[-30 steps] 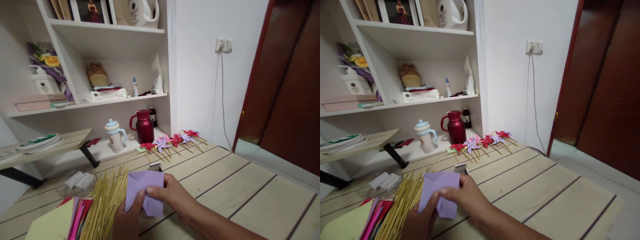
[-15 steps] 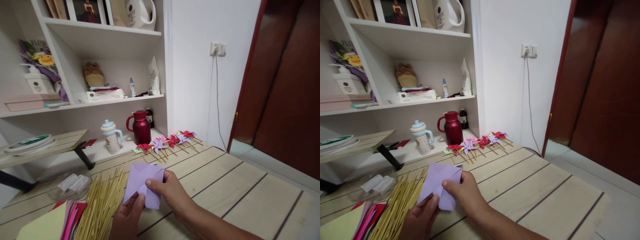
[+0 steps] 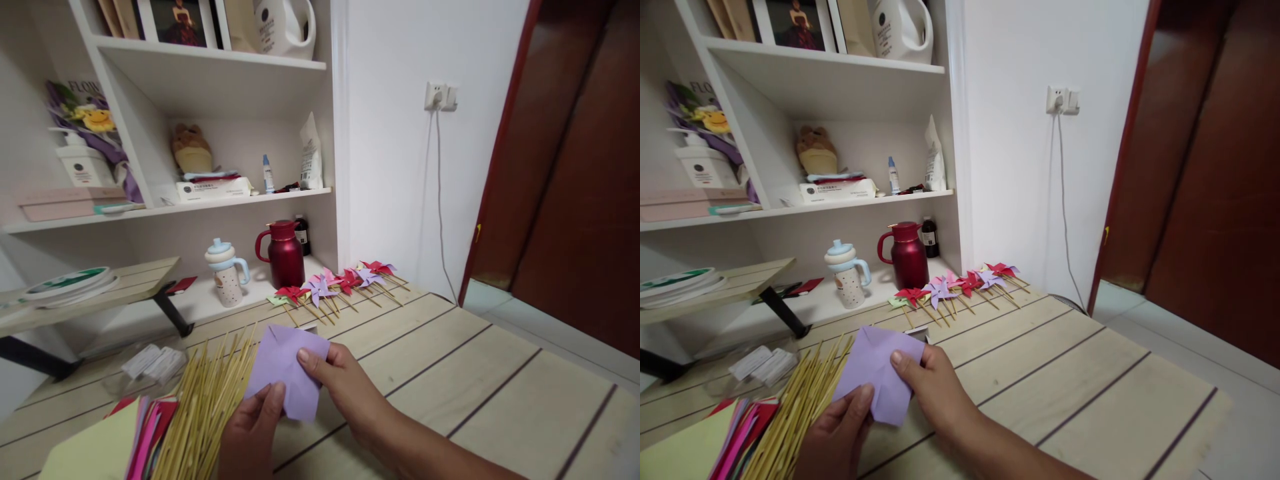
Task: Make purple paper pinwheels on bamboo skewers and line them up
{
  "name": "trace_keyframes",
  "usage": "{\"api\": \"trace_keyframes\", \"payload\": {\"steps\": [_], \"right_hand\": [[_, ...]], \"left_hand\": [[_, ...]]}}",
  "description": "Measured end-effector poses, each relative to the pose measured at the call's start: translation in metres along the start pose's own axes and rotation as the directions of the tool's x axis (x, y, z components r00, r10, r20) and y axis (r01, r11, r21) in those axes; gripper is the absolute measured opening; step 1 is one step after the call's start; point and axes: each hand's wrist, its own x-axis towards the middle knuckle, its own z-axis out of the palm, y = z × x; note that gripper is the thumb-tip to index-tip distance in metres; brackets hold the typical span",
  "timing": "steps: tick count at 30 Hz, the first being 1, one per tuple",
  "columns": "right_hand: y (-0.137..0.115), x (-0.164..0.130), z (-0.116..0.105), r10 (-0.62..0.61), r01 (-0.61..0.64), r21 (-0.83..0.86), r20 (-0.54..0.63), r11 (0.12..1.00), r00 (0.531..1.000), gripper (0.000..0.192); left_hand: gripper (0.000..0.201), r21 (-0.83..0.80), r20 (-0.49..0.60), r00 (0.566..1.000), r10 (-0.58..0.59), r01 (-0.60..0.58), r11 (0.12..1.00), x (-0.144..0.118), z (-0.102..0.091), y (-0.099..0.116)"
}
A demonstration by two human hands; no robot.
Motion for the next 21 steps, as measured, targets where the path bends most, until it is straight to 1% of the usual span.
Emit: {"api": "trace_keyframes", "payload": {"steps": [3, 7, 11, 14, 18, 21], "right_hand": [[0.001, -0.001, 0.000, -0.021, 0.021, -0.002, 0.000, 1.000, 1.000, 0.043], [0.001, -0.001, -0.001, -0.026, 0.025, 0.016, 0.017, 1.000, 1.000, 0.043], [0.000, -0.001, -0.001, -0.018, 0.016, 0.044, 0.036, 0.999, 0.999, 0.043], [-0.001, -0.001, -0.001, -0.039, 0.037, 0.039, 0.031, 0.999, 0.999, 0.043], [-0.002, -0.002, 0.000, -0.028, 0.028, 0.007, -0.020, 1.000, 0.999, 0.038], [-0.002, -0.003, 0.001, -0.008, 0.008, -0.013, -0.055, 1.000, 0.998, 0.036]], "left_hand": [[0.045, 0.017, 0.022, 1.000, 0.003, -0.003, 1.000, -0.004, 0.001, 0.009], [0.045, 0.046, -0.008, 1.000, 0.010, -0.009, 0.999, -0.010, 0.002, 0.018], [0.046, 0.028, 0.015, 0.999, -0.035, 0.035, 0.999, -0.012, 0.004, 0.020], [0.045, -0.001, -0.007, 0.998, -0.057, 0.057, 0.998, -0.013, 0.005, 0.019], [0.040, -0.011, -0.024, 0.998, -0.064, 0.064, 0.998, -0.015, 0.005, 0.020], [0.037, -0.017, -0.004, 0.998, -0.060, 0.059, 0.998, -0.016, 0.005, 0.020]]}}
